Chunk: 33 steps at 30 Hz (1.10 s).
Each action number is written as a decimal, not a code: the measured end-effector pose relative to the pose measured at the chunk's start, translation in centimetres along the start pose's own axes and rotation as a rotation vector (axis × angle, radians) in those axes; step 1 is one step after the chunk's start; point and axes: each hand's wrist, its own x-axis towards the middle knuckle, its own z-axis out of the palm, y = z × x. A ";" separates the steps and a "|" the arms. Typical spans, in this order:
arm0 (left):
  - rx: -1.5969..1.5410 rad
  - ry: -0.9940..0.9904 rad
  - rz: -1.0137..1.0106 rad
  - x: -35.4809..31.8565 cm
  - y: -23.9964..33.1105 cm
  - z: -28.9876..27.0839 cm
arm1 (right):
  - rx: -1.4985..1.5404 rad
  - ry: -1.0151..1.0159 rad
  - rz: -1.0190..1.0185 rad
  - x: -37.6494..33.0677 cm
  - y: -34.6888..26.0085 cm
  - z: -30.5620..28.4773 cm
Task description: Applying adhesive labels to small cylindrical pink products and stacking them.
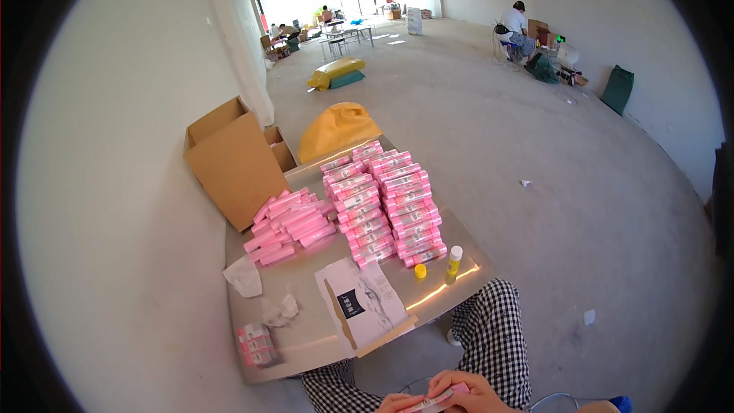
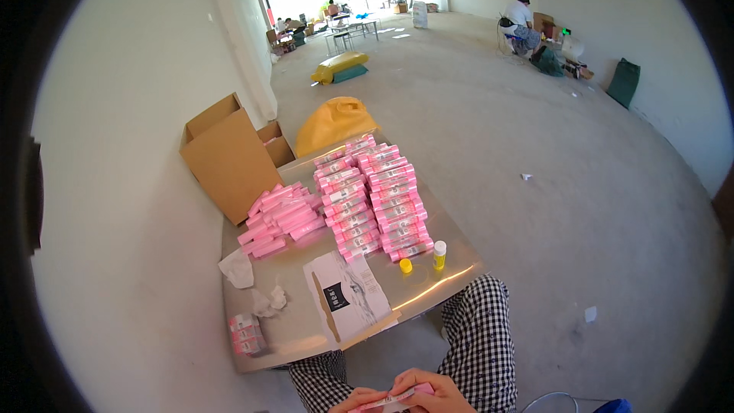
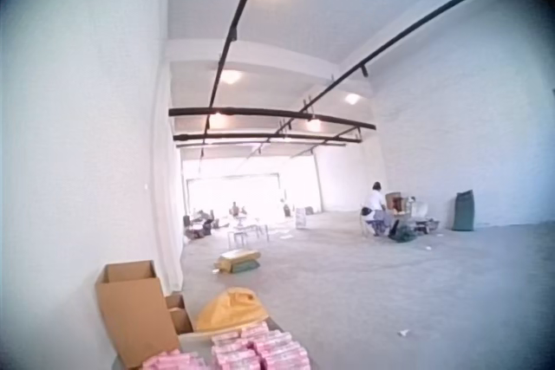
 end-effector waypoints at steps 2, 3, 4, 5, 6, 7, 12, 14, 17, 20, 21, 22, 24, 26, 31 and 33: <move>0.065 -0.017 0.051 -0.1 -0.3 -0.3 | -0.018 0.009 -0.003 -0.2 0.1 -0.1; 0.078 0.021 -0.014 -0.2 0.4 0.1 | -0.036 0.011 -0.013 -0.1 0.2 -0.1; 0.073 0.029 -0.030 -0.1 0.5 0.0 | -0.036 0.018 0.004 -0.1 0.1 0.0; 0.087 0.008 0.014 0.0 0.4 -0.2 | -0.047 0.003 0.005 0.1 -0.1 0.1; 0.097 -0.005 0.058 0.1 0.3 -0.3 | -0.059 -0.018 0.012 0.2 -0.1 0.1; 0.115 -0.007 0.055 0.3 0.4 -0.4 | -0.054 -0.027 -0.003 0.5 0.5 -0.3; 0.085 -0.028 -0.031 1.6 2.0 -0.3 | 0.116 0.062 0.138 2.1 0.7 -0.8; 0.113 -0.023 -0.080 1.9 2.9 -0.3 | 0.167 0.075 0.171 2.4 0.7 -0.8; 0.164 -0.019 -0.075 1.7 3.3 -0.1 | 0.184 0.117 0.246 2.9 0.7 -0.6; 0.264 -0.060 0.059 2.0 2.8 -0.4 | 0.218 0.125 0.253 2.9 1.0 -1.0; 0.224 -0.064 0.009 1.8 3.3 -0.1 | 0.262 0.109 0.249 2.8 1.2 -1.1; 0.184 -0.071 -0.039 1.7 3.6 0.0 | 0.306 0.093 0.241 2.7 1.2 -1.2; 0.074 -0.121 -0.085 1.7 3.0 -0.6 | 0.315 0.107 0.246 2.5 1.2 -1.4; 0.073 -0.228 0.012 1.8 2.3 -1.2 | 0.286 0.117 0.249 2.4 1.3 -1.7; -0.017 -0.118 -0.200 1.2 2.7 -0.6 | 0.219 0.109 0.208 1.9 1.4 -1.7; 0.056 -0.147 -0.051 1.2 1.9 -0.7 | 0.190 0.093 0.176 1.8 1.5 -1.8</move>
